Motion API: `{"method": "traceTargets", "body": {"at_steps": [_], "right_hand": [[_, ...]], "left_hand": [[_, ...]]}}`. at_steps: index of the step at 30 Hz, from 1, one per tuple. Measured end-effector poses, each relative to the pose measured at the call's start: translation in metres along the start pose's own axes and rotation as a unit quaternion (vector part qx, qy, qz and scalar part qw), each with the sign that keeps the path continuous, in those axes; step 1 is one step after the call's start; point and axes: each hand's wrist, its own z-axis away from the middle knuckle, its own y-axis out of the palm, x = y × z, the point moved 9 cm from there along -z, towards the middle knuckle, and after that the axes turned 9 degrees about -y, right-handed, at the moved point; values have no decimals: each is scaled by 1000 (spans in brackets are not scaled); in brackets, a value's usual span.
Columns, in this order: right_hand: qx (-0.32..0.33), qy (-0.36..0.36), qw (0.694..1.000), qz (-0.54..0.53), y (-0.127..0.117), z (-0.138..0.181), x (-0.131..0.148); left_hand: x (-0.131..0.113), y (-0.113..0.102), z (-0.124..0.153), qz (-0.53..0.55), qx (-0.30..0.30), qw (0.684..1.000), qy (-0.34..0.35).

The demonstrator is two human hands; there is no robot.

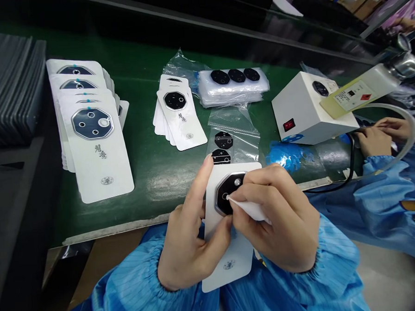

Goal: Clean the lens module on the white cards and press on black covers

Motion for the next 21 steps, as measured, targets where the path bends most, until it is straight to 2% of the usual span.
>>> {"method": "traceTargets", "body": {"at_steps": [10,17,21], "right_hand": [[27,-16,999,6,7,-2,-2],[16,-16,1000,15,7,0,-2],[9,-18,999,28,8,2,-3]], "left_hand": [[-1,1,-1,-37,0,999,12],[-7,1,-2,-94,-16,995,42],[-5,1,-2,-76,-12,997,27]]}}
